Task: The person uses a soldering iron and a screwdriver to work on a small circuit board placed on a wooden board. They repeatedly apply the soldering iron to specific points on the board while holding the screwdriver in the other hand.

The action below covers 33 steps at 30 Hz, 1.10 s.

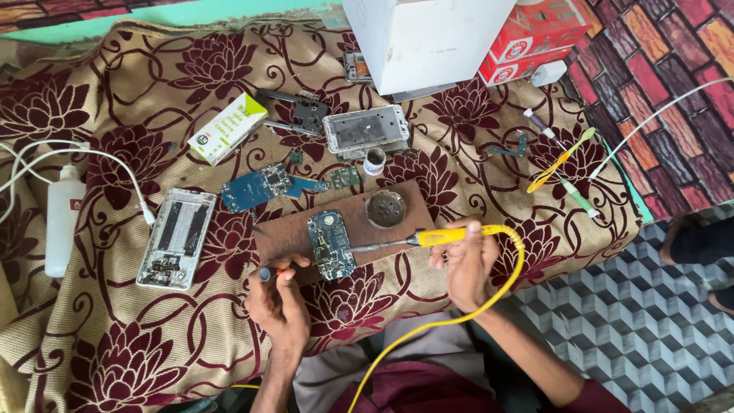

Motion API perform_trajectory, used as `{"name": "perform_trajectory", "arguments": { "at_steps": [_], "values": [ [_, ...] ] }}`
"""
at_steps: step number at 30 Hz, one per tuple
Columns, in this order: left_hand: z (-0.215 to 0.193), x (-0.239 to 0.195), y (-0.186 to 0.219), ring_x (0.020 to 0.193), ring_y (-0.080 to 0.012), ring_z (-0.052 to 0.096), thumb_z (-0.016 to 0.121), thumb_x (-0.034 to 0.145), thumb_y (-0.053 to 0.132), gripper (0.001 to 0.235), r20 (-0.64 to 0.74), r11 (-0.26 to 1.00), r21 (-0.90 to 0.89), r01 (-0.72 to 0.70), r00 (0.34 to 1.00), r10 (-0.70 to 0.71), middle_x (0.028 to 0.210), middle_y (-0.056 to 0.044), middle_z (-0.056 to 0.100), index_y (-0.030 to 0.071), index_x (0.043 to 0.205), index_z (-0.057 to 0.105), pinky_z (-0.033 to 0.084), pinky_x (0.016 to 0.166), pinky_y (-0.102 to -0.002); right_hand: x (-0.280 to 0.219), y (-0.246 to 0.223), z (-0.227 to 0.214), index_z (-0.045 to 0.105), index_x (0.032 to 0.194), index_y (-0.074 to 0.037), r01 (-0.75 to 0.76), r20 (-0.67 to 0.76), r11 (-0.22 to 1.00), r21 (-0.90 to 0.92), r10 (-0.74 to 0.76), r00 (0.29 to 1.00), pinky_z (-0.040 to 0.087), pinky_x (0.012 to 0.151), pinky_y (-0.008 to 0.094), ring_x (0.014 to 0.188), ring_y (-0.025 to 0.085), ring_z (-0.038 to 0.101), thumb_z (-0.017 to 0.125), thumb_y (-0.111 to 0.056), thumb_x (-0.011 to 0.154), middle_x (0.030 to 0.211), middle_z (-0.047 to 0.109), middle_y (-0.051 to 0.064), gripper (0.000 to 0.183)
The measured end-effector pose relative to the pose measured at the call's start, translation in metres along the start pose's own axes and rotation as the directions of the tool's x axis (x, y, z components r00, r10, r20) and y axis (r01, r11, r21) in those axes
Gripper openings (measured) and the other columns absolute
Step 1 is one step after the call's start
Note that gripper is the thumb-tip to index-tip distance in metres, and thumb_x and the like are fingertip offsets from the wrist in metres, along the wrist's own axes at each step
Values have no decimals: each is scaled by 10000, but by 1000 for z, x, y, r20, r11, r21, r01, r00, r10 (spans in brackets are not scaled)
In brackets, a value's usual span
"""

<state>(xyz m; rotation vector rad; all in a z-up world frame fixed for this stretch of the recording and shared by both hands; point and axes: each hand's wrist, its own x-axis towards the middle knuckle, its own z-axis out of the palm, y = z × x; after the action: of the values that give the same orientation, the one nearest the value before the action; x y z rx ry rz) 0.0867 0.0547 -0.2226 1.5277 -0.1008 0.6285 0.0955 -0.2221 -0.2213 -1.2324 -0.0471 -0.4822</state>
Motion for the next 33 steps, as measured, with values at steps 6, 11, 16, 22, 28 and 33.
{"name": "perform_trajectory", "arguments": {
  "at_steps": [6,11,16,22,28,33],
  "values": [
    [0,-1,5,876,-160,733,541,1073,38,77,7,999,35,-41,999,41,978,-161,742,-33,1092,562,531,685,-220,-3,38,-5,546,1058,-6,35,6,997,65,-36,999,488,404,315,467,197,604,362,-335,1133,670,654,168,385],
    [0,-3,6,889,-157,727,556,1070,12,71,-2,999,6,-46,999,46,999,-174,737,-44,1109,576,535,713,-230,-10,44,-21,541,1086,-1,112,-13,992,59,-112,994,442,484,277,526,185,559,401,-326,1192,660,555,113,369],
    [-1,0,-1,502,2,487,559,1050,34,61,-48,999,-7,41,998,-41,960,-156,763,-13,1080,583,335,434,-171,-13,46,-20,534,1020,-9,54,-77,999,-6,-54,996,463,419,267,468,167,576,390,-326,1148,614,558,93,371],
    [-5,0,-1,479,38,351,514,1116,151,89,-202,998,0,61,978,-60,1023,-138,768,63,1102,515,232,439,-185,-15,38,-16,502,1016,-14,73,-39,996,-51,-75,996,455,453,265,487,162,562,384,-305,1158,625,573,112,345],
    [-3,3,2,493,13,454,550,1106,190,125,-175,993,-20,112,978,-114,970,-143,771,65,1113,537,270,456,-187,-14,35,-11,501,1016,-11,47,-61,999,-14,-48,997,436,439,266,477,171,560,358,-327,1158,608,565,122,375],
    [-2,1,0,594,-9,543,549,1134,174,143,-93,999,0,35,995,-35,1002,-154,773,34,1162,539,320,513,-191,-13,34,-11,494,1031,-17,33,-82,999,1,-33,996,445,454,274,475,177,562,351,-344,1155,615,574,126,378]
  ]
}}
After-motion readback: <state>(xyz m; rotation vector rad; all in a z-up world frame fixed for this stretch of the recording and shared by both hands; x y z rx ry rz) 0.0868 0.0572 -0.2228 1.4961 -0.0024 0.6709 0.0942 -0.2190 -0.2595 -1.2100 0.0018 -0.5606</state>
